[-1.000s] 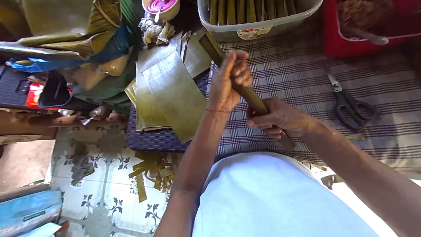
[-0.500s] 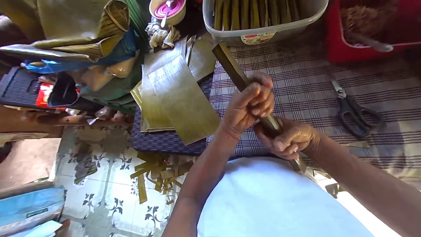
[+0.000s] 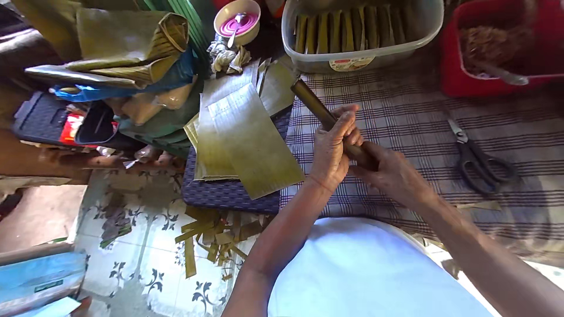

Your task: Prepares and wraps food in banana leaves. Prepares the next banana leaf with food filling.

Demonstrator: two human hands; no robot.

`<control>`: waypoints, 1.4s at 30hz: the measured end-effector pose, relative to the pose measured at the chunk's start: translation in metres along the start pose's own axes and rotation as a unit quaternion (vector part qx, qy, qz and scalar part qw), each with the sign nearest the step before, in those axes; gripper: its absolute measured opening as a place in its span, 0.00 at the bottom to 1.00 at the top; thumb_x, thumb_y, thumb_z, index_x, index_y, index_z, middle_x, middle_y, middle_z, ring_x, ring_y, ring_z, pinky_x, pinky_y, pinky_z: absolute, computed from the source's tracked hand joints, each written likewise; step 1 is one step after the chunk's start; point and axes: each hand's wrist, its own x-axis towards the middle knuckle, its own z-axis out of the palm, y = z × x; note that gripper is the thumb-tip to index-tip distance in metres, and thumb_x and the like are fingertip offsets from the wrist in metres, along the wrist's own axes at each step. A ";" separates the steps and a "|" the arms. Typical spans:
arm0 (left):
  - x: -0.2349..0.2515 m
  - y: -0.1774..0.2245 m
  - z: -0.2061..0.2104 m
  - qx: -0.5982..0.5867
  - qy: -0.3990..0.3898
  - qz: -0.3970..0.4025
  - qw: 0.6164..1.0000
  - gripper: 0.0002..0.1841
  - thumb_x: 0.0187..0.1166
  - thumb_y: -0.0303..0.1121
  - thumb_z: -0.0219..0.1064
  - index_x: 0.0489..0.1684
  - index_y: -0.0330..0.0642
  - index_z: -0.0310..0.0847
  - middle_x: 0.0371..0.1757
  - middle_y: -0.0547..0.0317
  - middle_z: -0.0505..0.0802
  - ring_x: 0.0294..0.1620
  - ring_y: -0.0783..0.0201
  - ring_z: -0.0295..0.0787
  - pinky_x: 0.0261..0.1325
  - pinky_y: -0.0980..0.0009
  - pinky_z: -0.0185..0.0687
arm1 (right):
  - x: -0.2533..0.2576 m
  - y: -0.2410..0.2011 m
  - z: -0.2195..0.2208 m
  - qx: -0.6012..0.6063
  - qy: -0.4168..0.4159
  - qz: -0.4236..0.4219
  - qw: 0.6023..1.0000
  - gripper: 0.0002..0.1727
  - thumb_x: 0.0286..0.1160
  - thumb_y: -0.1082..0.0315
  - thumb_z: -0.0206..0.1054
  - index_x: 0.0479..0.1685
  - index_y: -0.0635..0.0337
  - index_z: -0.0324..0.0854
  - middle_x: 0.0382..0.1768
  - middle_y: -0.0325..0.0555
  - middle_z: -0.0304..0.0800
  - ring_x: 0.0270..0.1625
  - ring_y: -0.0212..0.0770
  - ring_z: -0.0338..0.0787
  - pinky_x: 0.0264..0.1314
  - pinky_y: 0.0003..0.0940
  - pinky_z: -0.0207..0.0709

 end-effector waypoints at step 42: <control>0.000 0.003 -0.044 0.296 -0.125 0.194 0.927 0.23 0.93 0.46 0.51 0.69 0.39 0.82 0.68 0.45 0.91 0.74 0.49 0.86 0.81 0.55 0.76 | -0.009 -0.015 -0.092 0.133 -0.193 0.088 0.968 0.17 0.92 0.58 0.54 0.40 0.56 0.86 0.20 0.39 0.81 0.16 0.29 0.76 0.15 0.18 0.66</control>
